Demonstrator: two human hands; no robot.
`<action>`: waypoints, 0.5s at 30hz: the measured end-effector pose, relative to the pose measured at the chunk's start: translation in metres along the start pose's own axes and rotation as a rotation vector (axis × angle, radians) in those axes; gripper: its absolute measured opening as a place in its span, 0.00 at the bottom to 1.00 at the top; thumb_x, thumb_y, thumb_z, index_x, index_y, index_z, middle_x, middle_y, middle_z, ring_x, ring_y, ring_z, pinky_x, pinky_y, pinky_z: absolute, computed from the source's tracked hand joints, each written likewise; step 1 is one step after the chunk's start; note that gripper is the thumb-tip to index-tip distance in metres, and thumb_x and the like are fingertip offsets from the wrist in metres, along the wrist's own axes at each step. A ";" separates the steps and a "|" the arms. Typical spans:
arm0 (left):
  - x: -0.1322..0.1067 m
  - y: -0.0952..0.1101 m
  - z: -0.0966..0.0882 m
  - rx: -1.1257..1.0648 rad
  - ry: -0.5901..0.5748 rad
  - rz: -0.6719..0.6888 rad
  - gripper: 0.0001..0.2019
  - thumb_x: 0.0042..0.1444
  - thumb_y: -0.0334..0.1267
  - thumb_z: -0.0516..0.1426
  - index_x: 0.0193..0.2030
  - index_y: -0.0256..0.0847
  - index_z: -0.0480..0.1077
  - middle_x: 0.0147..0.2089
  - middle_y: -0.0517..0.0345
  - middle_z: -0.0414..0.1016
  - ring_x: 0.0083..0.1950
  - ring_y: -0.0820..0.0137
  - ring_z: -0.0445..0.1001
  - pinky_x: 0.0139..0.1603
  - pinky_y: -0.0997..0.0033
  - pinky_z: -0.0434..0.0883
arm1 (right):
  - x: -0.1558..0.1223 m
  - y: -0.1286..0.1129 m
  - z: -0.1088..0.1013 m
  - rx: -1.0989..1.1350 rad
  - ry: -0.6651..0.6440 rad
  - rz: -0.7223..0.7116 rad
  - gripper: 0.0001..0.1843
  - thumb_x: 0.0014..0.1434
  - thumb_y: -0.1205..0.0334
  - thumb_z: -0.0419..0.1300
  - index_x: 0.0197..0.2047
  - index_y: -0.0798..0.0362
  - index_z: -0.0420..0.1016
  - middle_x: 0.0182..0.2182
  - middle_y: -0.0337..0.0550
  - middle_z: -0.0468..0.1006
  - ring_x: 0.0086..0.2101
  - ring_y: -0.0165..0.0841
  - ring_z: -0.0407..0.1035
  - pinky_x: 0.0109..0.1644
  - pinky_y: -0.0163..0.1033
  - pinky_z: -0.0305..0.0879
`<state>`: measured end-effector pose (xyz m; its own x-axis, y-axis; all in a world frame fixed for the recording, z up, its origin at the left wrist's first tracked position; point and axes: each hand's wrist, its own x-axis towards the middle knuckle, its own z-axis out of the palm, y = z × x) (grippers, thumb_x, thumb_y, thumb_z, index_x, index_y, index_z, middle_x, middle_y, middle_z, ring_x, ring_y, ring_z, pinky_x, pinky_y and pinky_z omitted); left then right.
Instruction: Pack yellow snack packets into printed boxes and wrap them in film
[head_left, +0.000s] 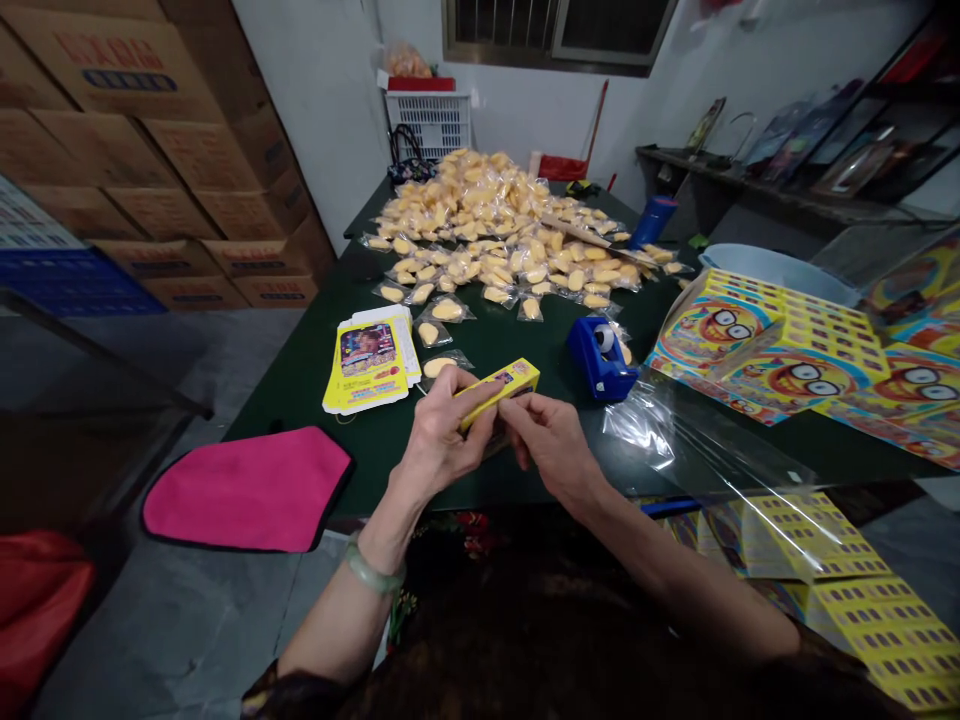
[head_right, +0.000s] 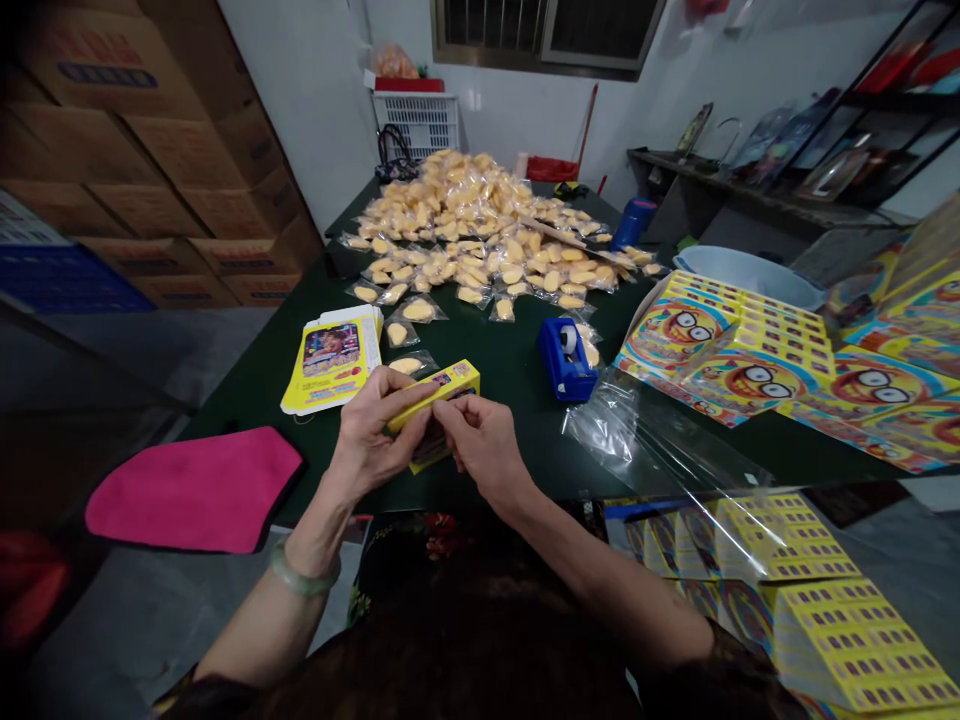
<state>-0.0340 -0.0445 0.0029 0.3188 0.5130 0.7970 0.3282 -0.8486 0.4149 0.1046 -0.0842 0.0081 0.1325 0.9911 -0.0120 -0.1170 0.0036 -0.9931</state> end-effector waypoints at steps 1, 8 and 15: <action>0.000 -0.001 0.000 -0.011 -0.001 -0.011 0.13 0.56 0.29 0.56 0.48 0.42 0.74 0.36 0.56 0.68 0.33 0.75 0.70 0.31 0.75 0.69 | 0.001 0.007 -0.001 -0.005 0.013 0.007 0.19 0.49 0.48 0.64 0.20 0.54 0.65 0.12 0.30 0.63 0.12 0.21 0.54 0.13 0.29 0.49; 0.003 -0.006 0.007 -0.060 0.069 -0.092 0.11 0.54 0.34 0.57 0.43 0.41 0.76 0.35 0.55 0.70 0.35 0.72 0.71 0.32 0.72 0.70 | 0.009 0.068 -0.016 -0.233 0.017 0.097 0.23 0.47 0.45 0.63 0.17 0.51 0.59 0.11 0.30 0.59 0.13 0.23 0.51 0.14 0.31 0.49; 0.013 -0.023 0.011 -0.316 0.336 -0.651 0.09 0.43 0.40 0.66 0.32 0.40 0.78 0.30 0.57 0.75 0.31 0.71 0.73 0.35 0.70 0.71 | -0.010 0.066 -0.048 -1.053 0.131 -0.584 0.23 0.52 0.67 0.60 0.53 0.54 0.69 0.54 0.58 0.68 0.55 0.49 0.63 0.52 0.54 0.64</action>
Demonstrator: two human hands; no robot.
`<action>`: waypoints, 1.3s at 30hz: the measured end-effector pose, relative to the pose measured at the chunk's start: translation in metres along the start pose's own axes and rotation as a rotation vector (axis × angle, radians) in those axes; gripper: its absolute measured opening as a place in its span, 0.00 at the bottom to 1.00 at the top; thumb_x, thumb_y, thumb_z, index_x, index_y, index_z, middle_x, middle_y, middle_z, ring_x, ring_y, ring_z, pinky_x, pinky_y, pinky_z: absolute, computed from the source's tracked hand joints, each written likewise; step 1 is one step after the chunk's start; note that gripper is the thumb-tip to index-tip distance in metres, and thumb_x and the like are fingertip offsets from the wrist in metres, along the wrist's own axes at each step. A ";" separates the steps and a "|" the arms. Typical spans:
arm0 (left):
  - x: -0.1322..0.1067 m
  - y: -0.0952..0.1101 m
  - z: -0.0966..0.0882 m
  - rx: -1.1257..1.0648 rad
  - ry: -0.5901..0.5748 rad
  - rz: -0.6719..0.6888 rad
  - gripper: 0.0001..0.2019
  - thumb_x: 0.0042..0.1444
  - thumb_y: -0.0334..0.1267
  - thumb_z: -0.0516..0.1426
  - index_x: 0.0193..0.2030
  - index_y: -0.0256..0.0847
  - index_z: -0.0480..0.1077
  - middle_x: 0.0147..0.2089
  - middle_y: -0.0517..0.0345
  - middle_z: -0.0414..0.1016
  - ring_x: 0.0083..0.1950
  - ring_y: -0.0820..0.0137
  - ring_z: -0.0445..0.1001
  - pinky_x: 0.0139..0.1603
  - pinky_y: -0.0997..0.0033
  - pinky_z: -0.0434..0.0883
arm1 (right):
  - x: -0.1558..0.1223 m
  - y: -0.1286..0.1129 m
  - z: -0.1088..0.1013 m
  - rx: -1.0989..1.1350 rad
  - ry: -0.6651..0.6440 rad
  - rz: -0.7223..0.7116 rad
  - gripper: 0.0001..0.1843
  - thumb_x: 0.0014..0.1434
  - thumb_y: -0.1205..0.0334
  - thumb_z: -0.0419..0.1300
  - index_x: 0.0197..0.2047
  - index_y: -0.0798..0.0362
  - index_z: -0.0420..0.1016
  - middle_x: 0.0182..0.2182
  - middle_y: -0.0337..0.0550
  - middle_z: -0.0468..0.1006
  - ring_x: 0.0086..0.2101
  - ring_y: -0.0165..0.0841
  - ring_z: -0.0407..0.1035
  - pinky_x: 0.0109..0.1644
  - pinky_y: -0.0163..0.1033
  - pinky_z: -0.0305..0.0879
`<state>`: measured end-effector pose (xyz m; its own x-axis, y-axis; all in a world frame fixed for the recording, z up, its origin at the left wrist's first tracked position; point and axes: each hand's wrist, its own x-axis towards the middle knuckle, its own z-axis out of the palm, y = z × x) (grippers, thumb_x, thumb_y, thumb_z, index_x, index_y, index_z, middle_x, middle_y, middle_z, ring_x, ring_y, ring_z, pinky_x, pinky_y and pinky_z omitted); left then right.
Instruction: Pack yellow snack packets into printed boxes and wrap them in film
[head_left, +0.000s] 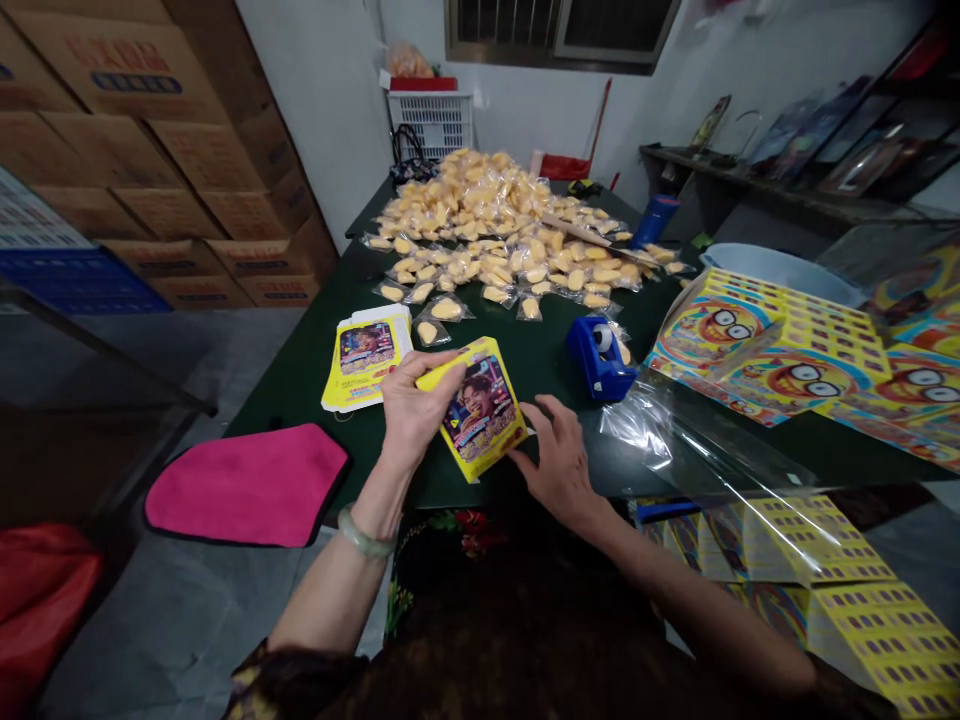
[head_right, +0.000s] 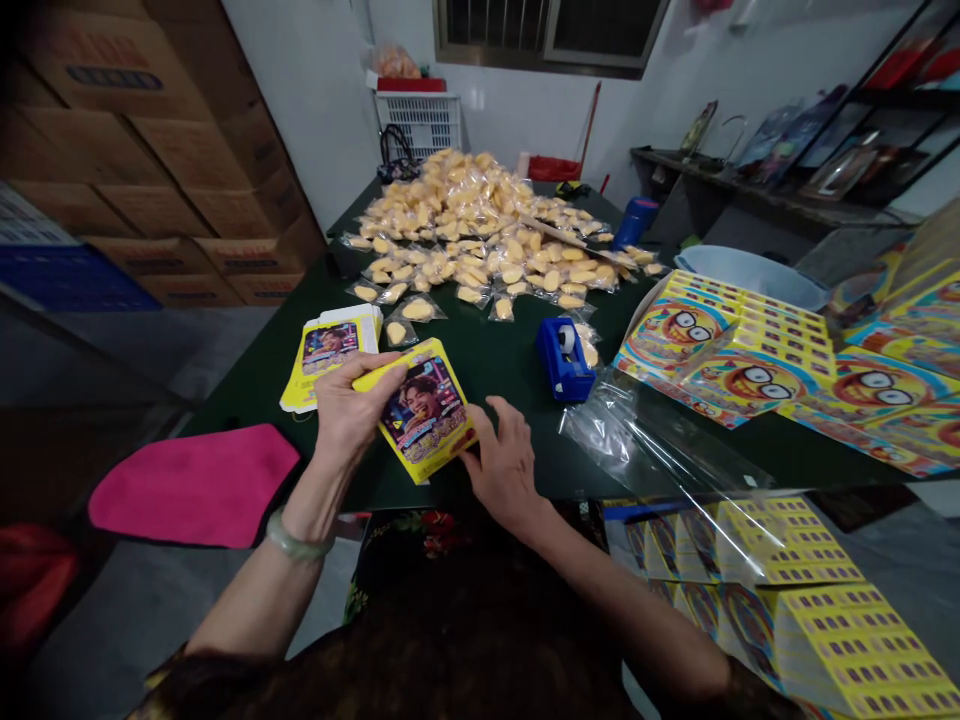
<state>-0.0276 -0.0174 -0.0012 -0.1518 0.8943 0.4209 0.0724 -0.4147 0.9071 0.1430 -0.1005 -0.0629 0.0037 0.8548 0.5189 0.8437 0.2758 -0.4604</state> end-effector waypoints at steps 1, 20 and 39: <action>0.002 -0.002 -0.001 -0.103 0.018 -0.170 0.11 0.40 0.40 0.67 0.32 0.39 0.78 0.29 0.57 0.76 0.30 0.71 0.72 0.33 0.70 0.71 | -0.003 0.002 -0.006 -0.113 0.003 -0.149 0.28 0.53 0.69 0.61 0.58 0.52 0.66 0.59 0.59 0.62 0.60 0.52 0.56 0.56 0.56 0.61; -0.021 0.024 -0.012 -0.116 0.022 -0.229 0.12 0.36 0.40 0.69 0.28 0.38 0.77 0.29 0.58 0.76 0.29 0.73 0.71 0.31 0.72 0.69 | -0.028 0.018 -0.022 -0.181 0.137 -0.628 0.26 0.54 0.72 0.61 0.55 0.47 0.66 0.55 0.53 0.64 0.59 0.46 0.60 0.55 0.50 0.65; -0.017 -0.007 -0.016 0.097 -0.055 -0.180 0.29 0.53 0.60 0.55 0.48 0.36 0.72 0.45 0.42 0.76 0.45 0.59 0.75 0.44 0.57 0.73 | 0.036 0.002 -0.057 0.043 0.192 -0.334 0.13 0.63 0.59 0.47 0.42 0.55 0.68 0.28 0.46 0.74 0.26 0.34 0.69 0.30 0.39 0.63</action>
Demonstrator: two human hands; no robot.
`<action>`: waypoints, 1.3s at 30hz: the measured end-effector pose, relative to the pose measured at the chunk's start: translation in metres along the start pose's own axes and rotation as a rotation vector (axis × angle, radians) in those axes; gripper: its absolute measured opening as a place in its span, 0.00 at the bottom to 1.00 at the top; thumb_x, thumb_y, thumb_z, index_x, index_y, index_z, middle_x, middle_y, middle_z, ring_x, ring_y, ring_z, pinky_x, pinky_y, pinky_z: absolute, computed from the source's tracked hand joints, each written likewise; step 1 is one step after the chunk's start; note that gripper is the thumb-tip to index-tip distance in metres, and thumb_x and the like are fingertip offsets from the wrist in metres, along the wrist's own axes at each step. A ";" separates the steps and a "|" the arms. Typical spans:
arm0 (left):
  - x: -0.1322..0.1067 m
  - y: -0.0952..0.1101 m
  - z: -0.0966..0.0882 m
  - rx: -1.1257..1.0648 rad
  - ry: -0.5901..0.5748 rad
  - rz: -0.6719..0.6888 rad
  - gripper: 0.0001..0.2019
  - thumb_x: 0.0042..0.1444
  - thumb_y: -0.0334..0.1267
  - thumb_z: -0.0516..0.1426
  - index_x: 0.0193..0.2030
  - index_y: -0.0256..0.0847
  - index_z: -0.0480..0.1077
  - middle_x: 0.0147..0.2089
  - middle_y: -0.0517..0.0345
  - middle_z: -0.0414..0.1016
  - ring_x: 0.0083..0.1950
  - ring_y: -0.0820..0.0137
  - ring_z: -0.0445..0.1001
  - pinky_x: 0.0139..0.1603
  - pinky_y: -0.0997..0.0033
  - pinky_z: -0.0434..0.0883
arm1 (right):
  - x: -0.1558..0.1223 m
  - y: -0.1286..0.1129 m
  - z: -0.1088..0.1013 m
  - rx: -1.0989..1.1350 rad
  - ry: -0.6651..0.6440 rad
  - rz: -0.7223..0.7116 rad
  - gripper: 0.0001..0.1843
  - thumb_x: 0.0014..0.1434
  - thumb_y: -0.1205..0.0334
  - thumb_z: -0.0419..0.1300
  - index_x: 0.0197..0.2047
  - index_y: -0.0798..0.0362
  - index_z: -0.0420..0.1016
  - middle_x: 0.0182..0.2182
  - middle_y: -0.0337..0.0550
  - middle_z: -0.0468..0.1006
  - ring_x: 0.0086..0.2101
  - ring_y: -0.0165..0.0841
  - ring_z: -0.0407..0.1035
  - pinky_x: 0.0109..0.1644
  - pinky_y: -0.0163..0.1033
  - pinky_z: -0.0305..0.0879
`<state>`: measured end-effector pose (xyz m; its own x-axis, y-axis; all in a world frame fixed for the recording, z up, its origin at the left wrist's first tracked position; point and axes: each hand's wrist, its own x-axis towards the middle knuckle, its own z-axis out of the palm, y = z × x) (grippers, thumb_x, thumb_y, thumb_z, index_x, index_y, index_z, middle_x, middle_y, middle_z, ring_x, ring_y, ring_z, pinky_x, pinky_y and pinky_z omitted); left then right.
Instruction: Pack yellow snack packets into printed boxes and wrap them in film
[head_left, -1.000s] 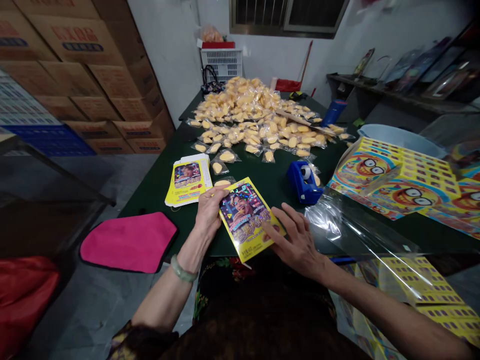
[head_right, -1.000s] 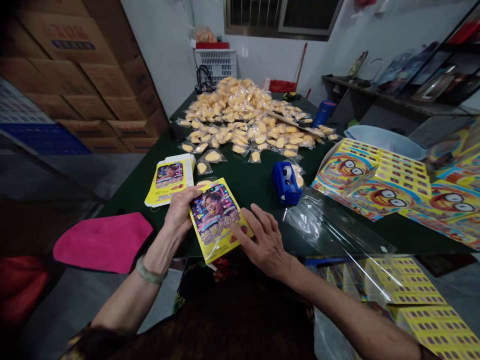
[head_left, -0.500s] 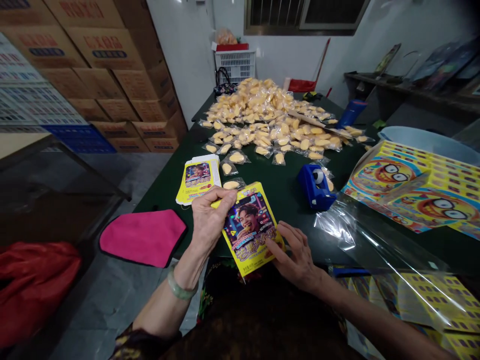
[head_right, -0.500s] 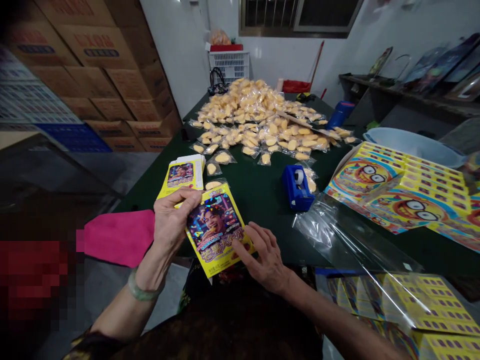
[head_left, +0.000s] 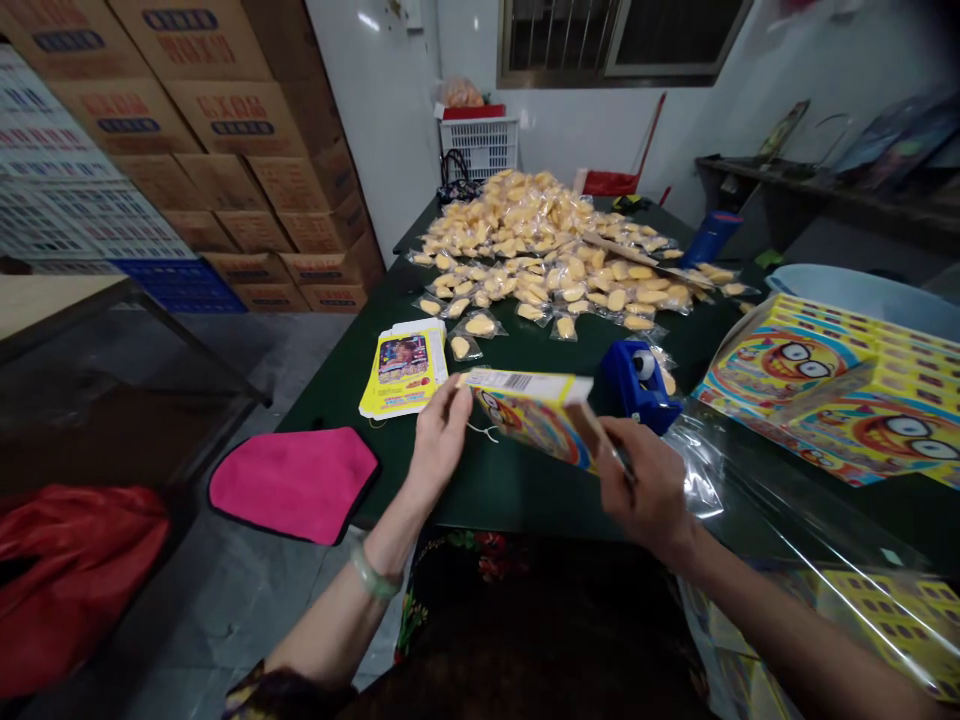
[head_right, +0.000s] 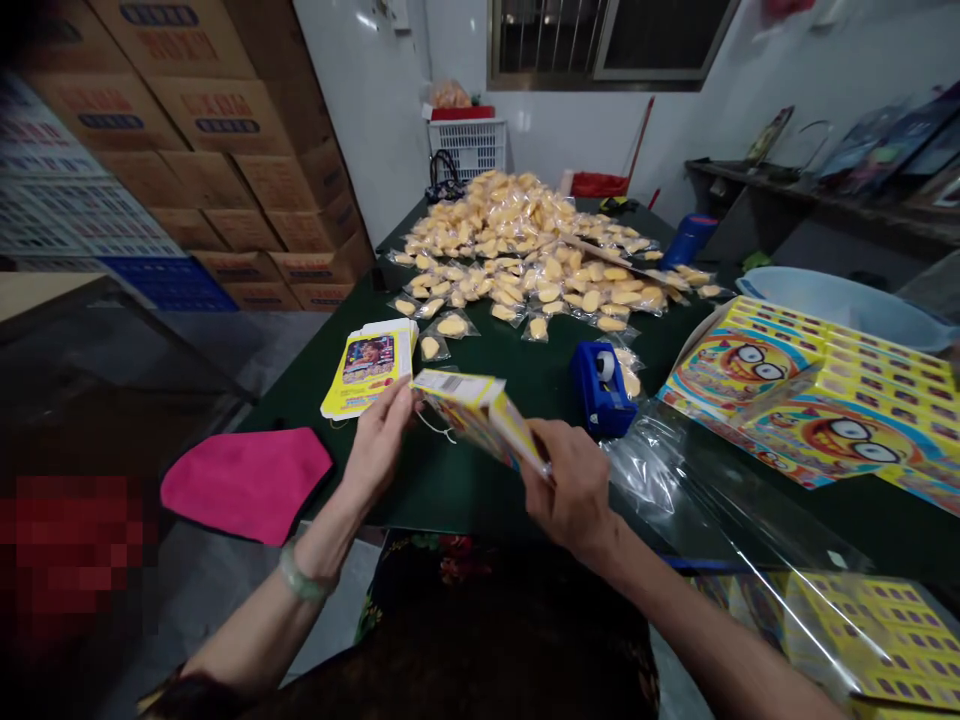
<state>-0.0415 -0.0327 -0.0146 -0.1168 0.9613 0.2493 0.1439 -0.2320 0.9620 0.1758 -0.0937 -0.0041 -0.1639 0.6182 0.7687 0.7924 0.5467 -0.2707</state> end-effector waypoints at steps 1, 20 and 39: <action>-0.007 0.001 0.002 0.134 0.071 0.153 0.31 0.53 0.58 0.56 0.55 0.37 0.67 0.52 0.41 0.72 0.53 0.56 0.71 0.51 0.53 0.69 | 0.011 -0.001 -0.002 0.035 -0.038 0.114 0.11 0.63 0.61 0.47 0.35 0.54 0.67 0.23 0.41 0.71 0.22 0.30 0.64 0.26 0.36 0.59; -0.048 -0.012 -0.063 0.449 0.141 0.127 0.45 0.46 0.43 0.64 0.68 0.44 0.46 0.62 0.43 0.62 0.57 0.54 0.69 0.51 0.54 0.73 | 0.186 0.088 0.208 0.161 -0.574 1.062 0.30 0.61 0.45 0.55 0.54 0.64 0.66 0.52 0.65 0.70 0.51 0.46 0.69 0.47 0.46 0.70; -0.027 -0.013 -0.039 0.462 0.073 0.232 0.45 0.45 0.45 0.64 0.68 0.44 0.48 0.61 0.43 0.62 0.59 0.52 0.65 0.55 0.50 0.69 | 0.105 0.146 0.124 0.126 -0.367 0.898 0.17 0.39 0.63 0.67 0.29 0.52 0.62 0.27 0.39 0.71 0.33 0.37 0.69 0.33 0.37 0.64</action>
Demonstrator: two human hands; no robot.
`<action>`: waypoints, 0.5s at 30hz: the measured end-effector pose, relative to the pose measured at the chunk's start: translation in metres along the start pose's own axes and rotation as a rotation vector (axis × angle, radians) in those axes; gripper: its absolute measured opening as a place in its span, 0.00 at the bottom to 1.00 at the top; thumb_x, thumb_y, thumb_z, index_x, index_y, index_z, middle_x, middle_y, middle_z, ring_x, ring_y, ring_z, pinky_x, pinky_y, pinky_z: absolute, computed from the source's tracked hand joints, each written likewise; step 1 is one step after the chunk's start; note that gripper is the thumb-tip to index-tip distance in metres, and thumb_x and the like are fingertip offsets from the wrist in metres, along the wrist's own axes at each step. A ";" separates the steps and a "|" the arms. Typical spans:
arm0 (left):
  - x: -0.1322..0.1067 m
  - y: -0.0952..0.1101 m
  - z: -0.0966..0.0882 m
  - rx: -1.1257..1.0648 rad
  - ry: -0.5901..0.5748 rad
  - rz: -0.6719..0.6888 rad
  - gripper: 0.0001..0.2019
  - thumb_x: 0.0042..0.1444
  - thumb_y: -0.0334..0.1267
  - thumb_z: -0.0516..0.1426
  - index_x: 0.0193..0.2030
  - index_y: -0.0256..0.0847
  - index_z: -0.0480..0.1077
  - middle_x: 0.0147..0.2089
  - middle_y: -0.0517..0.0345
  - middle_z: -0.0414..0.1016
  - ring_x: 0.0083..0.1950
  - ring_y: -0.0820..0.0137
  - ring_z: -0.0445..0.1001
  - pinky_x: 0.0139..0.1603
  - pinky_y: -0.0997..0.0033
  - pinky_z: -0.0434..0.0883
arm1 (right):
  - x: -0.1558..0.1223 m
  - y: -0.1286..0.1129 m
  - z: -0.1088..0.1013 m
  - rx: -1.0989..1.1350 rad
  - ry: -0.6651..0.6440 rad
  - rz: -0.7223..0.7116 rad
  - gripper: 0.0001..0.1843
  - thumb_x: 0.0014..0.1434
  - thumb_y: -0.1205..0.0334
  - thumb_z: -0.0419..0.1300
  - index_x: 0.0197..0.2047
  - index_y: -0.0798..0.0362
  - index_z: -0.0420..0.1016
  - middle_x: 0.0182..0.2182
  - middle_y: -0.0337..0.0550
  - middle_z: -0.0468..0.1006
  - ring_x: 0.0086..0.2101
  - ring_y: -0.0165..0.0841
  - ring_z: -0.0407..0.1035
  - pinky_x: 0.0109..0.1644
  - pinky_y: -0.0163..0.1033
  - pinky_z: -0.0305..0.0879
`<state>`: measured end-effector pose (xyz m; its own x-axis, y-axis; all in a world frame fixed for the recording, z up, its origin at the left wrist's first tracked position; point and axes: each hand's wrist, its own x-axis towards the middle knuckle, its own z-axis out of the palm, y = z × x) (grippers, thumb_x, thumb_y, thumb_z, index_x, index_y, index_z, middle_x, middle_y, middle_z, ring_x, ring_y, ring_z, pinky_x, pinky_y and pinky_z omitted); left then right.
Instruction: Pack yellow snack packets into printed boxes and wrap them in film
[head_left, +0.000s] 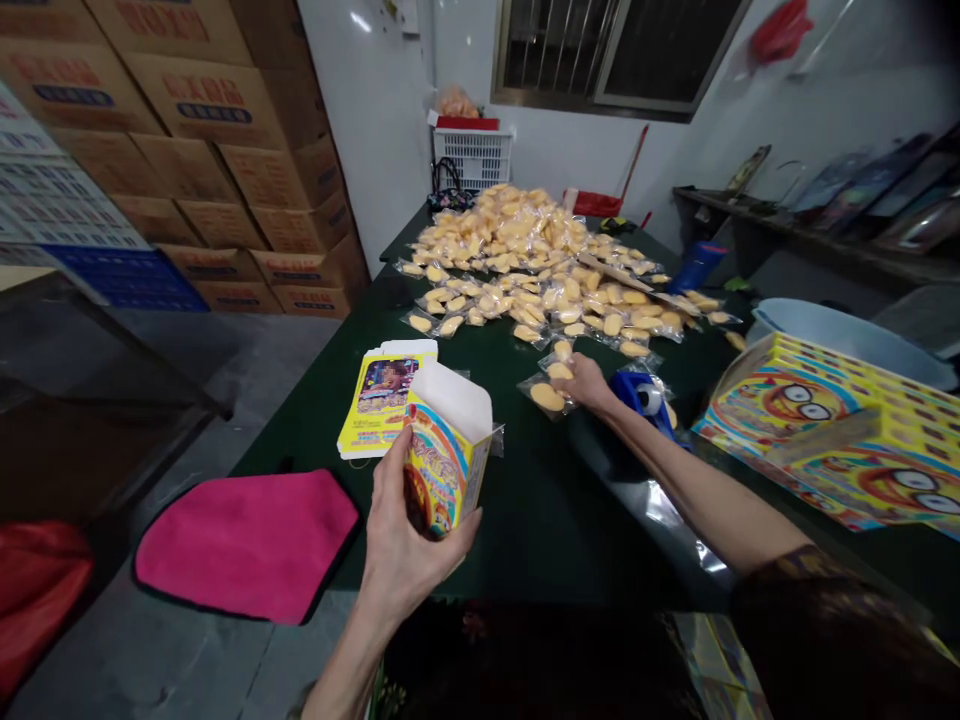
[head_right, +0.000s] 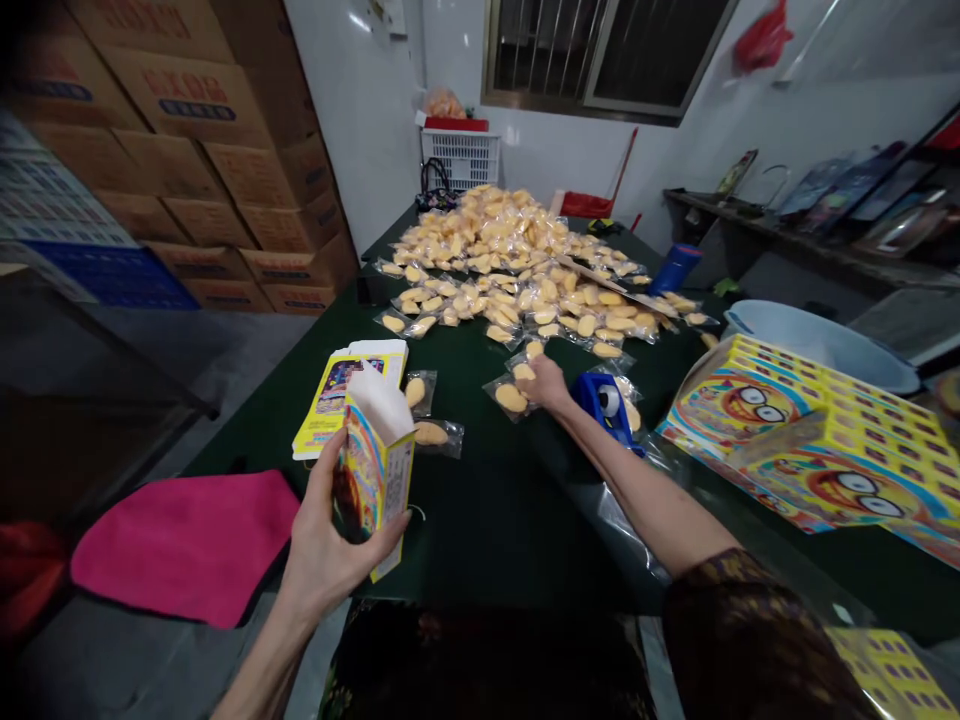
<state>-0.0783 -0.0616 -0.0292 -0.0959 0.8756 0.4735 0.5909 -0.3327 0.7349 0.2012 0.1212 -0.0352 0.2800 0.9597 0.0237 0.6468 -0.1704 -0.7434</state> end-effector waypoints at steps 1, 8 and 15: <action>0.000 0.001 0.004 0.034 -0.006 0.011 0.46 0.44 0.45 0.64 0.68 0.44 0.47 0.61 0.43 0.62 0.60 0.52 0.64 0.56 0.49 0.68 | -0.005 0.001 -0.011 0.053 0.030 0.000 0.18 0.39 0.59 0.67 0.30 0.52 0.61 0.26 0.38 0.70 0.31 0.36 0.69 0.31 0.37 0.64; 0.004 0.024 0.031 0.344 -0.187 0.094 0.49 0.40 0.44 0.65 0.68 0.45 0.46 0.58 0.42 0.60 0.57 0.48 0.63 0.51 0.47 0.64 | -0.068 -0.039 -0.085 0.535 -0.106 -0.307 0.26 0.39 0.49 0.68 0.36 0.49 0.61 0.25 0.33 0.71 0.23 0.29 0.65 0.26 0.35 0.62; 0.003 0.029 0.030 0.436 -0.225 0.239 0.47 0.42 0.44 0.63 0.67 0.39 0.46 0.57 0.39 0.59 0.55 0.48 0.63 0.50 0.50 0.62 | -0.104 -0.075 -0.122 -0.108 -0.079 -0.772 0.12 0.48 0.64 0.63 0.33 0.52 0.63 0.25 0.34 0.67 0.26 0.27 0.59 0.30 0.34 0.53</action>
<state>-0.0376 -0.0583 -0.0205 0.2277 0.8626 0.4517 0.8572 -0.3976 0.3273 0.2098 0.0068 0.0998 -0.3258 0.8279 0.4565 0.7042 0.5347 -0.4672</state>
